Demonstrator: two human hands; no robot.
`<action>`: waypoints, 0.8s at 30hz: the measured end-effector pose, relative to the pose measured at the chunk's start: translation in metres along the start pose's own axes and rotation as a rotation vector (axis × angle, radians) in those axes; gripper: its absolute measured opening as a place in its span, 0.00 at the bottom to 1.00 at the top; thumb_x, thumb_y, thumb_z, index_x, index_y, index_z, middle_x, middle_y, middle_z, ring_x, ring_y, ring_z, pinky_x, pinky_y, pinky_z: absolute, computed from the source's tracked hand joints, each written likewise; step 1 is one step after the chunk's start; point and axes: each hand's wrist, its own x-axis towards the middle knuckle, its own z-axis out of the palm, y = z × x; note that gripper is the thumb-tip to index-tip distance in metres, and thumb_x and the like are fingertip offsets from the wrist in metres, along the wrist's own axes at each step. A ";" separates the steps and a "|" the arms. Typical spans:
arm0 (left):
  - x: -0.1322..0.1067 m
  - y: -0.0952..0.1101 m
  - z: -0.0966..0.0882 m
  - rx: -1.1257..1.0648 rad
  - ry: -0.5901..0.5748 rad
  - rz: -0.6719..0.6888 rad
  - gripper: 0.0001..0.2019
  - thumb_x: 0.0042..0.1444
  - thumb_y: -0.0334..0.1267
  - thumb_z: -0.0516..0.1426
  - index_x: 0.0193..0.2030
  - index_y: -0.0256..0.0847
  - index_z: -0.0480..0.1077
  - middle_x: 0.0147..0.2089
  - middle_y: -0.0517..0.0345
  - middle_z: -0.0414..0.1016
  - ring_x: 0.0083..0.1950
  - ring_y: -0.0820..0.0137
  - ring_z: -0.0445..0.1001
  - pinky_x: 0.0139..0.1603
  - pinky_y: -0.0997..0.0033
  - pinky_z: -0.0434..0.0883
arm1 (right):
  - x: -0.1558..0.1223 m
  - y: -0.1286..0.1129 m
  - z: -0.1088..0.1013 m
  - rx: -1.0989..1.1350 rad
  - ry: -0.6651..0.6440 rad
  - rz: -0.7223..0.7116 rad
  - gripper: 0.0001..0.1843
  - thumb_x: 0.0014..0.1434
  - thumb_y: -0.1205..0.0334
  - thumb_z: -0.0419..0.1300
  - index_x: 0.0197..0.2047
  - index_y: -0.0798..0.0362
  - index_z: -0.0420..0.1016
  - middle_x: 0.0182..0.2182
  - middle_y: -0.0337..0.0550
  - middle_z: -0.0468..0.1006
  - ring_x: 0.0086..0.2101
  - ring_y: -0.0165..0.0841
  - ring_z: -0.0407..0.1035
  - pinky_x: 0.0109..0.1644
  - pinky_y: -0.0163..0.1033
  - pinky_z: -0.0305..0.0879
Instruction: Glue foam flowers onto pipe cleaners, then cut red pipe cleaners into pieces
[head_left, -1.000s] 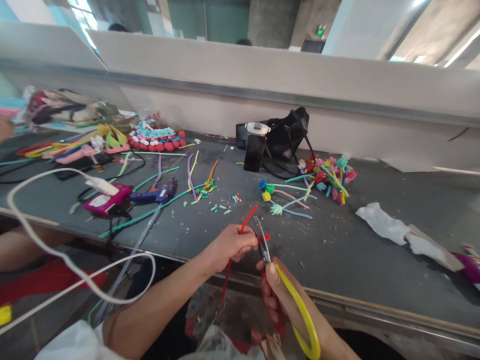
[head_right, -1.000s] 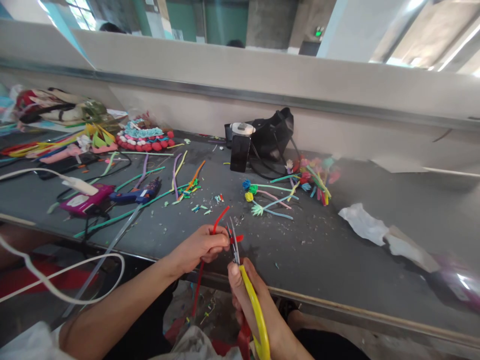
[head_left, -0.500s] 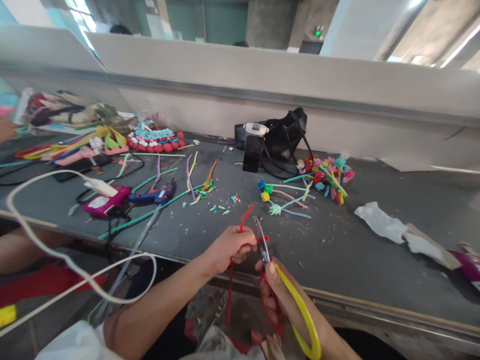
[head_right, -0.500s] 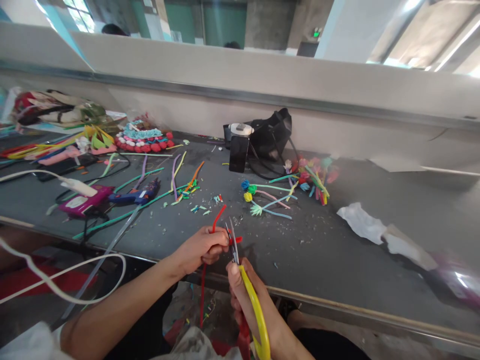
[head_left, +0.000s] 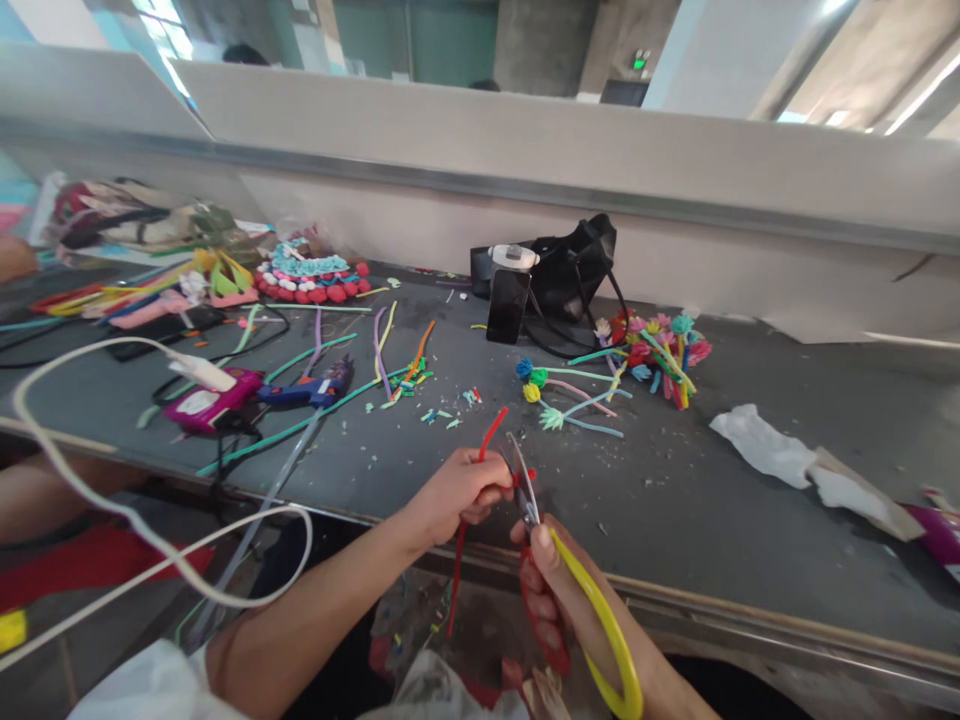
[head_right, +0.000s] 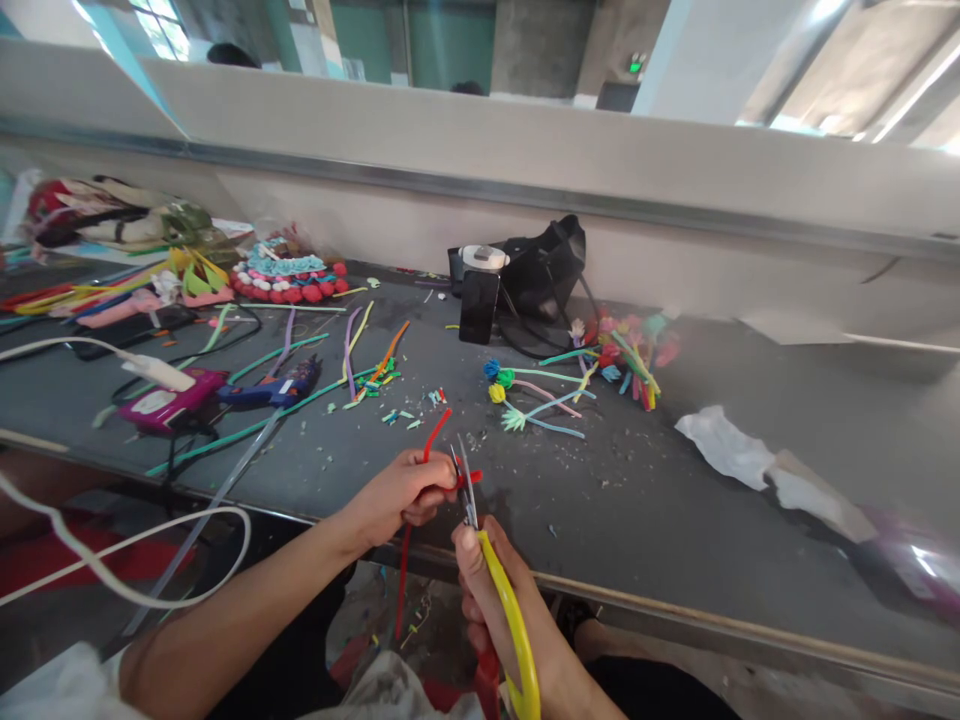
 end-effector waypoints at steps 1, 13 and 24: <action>0.000 0.000 0.000 -0.001 0.001 0.000 0.07 0.46 0.37 0.55 0.20 0.38 0.66 0.12 0.71 0.51 0.14 0.82 0.41 0.17 0.75 0.40 | 0.000 0.000 0.000 0.007 0.001 0.000 0.34 0.48 0.27 0.59 0.42 0.47 0.60 0.23 0.27 0.56 0.18 0.19 0.46 0.17 0.25 0.45; 0.001 -0.001 0.000 0.003 0.024 -0.010 0.05 0.43 0.35 0.56 0.20 0.38 0.65 0.12 0.71 0.52 0.14 0.83 0.42 0.17 0.76 0.40 | -0.002 -0.001 0.002 0.036 0.020 0.018 0.35 0.46 0.27 0.61 0.42 0.47 0.59 0.23 0.27 0.56 0.19 0.19 0.47 0.17 0.25 0.45; 0.003 0.003 -0.003 0.054 0.114 -0.056 0.05 0.41 0.36 0.55 0.19 0.40 0.64 0.10 0.73 0.47 0.14 0.82 0.40 0.17 0.75 0.39 | 0.007 -0.010 0.002 -0.041 0.017 0.097 0.40 0.40 0.23 0.61 0.40 0.48 0.61 0.21 0.25 0.54 0.18 0.18 0.42 0.17 0.24 0.38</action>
